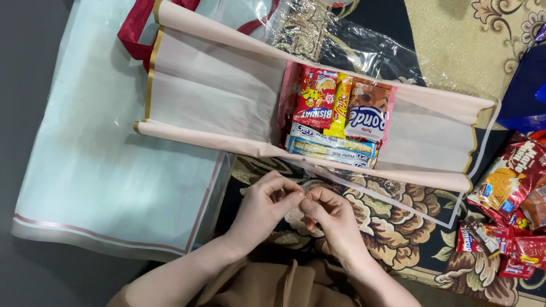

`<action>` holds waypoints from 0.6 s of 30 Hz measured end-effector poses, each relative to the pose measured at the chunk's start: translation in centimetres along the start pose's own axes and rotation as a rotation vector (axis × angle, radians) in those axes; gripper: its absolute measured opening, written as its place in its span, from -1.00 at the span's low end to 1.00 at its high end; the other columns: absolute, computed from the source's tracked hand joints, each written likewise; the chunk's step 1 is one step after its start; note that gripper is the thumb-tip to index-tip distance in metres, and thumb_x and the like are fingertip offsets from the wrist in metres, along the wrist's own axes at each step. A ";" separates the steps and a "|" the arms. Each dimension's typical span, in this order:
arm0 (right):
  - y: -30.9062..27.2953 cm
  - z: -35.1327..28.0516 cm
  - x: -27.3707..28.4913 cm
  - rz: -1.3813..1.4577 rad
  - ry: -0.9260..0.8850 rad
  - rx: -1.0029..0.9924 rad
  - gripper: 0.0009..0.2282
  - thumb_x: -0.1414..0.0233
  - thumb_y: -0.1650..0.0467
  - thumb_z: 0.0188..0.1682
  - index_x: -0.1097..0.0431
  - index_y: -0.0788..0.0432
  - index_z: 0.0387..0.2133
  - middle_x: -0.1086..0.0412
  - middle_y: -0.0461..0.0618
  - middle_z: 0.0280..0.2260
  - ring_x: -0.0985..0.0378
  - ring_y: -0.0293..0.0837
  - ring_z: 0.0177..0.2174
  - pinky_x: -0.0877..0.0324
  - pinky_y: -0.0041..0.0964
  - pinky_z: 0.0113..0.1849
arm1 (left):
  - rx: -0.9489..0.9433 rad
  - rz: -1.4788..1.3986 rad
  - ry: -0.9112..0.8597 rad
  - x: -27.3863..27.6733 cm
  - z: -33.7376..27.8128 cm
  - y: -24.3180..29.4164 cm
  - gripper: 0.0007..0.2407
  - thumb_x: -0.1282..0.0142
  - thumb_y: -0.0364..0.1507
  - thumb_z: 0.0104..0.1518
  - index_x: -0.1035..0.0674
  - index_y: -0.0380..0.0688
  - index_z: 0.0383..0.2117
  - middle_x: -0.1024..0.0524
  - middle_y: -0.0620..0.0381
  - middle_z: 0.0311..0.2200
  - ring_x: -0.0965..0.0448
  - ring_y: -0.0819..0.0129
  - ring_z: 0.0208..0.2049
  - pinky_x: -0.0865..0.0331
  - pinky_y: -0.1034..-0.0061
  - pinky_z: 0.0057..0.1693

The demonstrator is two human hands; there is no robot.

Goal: Assembling a snack bouquet by arranging items on paper, wrapping them in plastic, and tying a decorative ribbon.

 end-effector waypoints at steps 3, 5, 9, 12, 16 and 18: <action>0.1 0.3 0.2 -0.011 0.000 -0.024 -0.87 -0.16 0.42 -0.02 -0.43 0.21 -0.51 -0.33 -0.07 -0.63 -0.29 -0.28 -0.66 -0.21 -0.44 -0.58 | 0.057 -0.109 0.015 -0.2 -0.1 -0.7 -0.97 -0.27 -0.47 0.05 -0.65 -0.07 -0.49 -0.50 0.30 -0.45 -0.41 0.55 -0.44 -0.32 0.63 -0.22; -0.2 0.5 0.6 -0.130 -0.036 -0.011 -0.86 -0.16 0.39 0.00 -0.44 0.19 -0.50 -0.34 -0.10 -0.60 -0.33 -0.31 -0.65 -0.29 -0.45 -0.55 | 0.082 -0.119 0.023 -0.2 -0.1 -1.2 -0.95 -0.28 -0.48 0.05 -0.63 -0.07 -0.51 -0.50 0.30 -0.47 -0.42 0.55 -0.44 -0.33 0.63 -0.22; -4.1 0.5 1.9 -0.966 -0.047 0.134 -0.73 -0.07 0.24 0.04 -0.62 0.16 -0.46 -0.50 -0.10 -0.56 -0.52 -0.20 -0.52 -0.54 -0.36 -0.40 | 0.132 -0.057 0.037 -0.2 -0.3 -1.3 -0.90 -0.27 -0.45 0.03 -0.59 -0.07 -0.59 -0.51 0.29 -0.50 -0.42 0.56 -0.49 -0.33 0.63 -0.25; -8.9 0.7 1.1 -1.133 0.126 0.485 -0.79 -0.15 0.33 0.05 -0.60 0.16 -0.51 -0.46 0.09 -0.56 -0.44 -0.14 -0.67 -0.36 -0.37 -0.56 | 0.124 -0.157 0.005 0.0 -0.2 -1.4 -0.93 -0.27 -0.52 0.01 -0.66 -0.29 -0.49 -0.43 0.15 -0.53 -0.42 0.57 -0.47 -0.34 0.67 -0.29; -11.3 4.0 1.4 -1.254 0.090 0.932 -0.94 -0.18 0.43 0.04 -0.62 0.11 -0.31 -0.37 0.06 -0.30 -0.38 -0.04 -0.29 -0.32 -0.27 -0.29 | 0.107 -0.168 -0.006 -0.4 0.0 -1.3 -0.94 -0.27 -0.53 0.02 -0.66 -0.29 -0.50 -0.43 0.16 -0.53 -0.40 0.58 -0.47 -0.34 0.67 -0.29; -12.0 5.0 0.9 -1.315 0.033 1.045 -0.92 -0.17 0.43 0.05 -0.61 0.08 -0.26 -0.40 0.08 -0.19 -0.39 0.03 -0.21 -0.30 -0.16 -0.18 | 0.112 -0.158 -0.006 -0.6 0.0 -1.3 -0.94 -0.26 -0.53 0.00 -0.66 -0.30 -0.50 -0.44 0.14 -0.54 -0.42 0.58 -0.48 -0.35 0.65 -0.31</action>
Point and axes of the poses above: each hand's wrist, its own z-axis towards the middle knuckle, its own x-axis out of the back of the hand, y = z × x, the point moved 4 cm from there along z, towards the middle knuckle
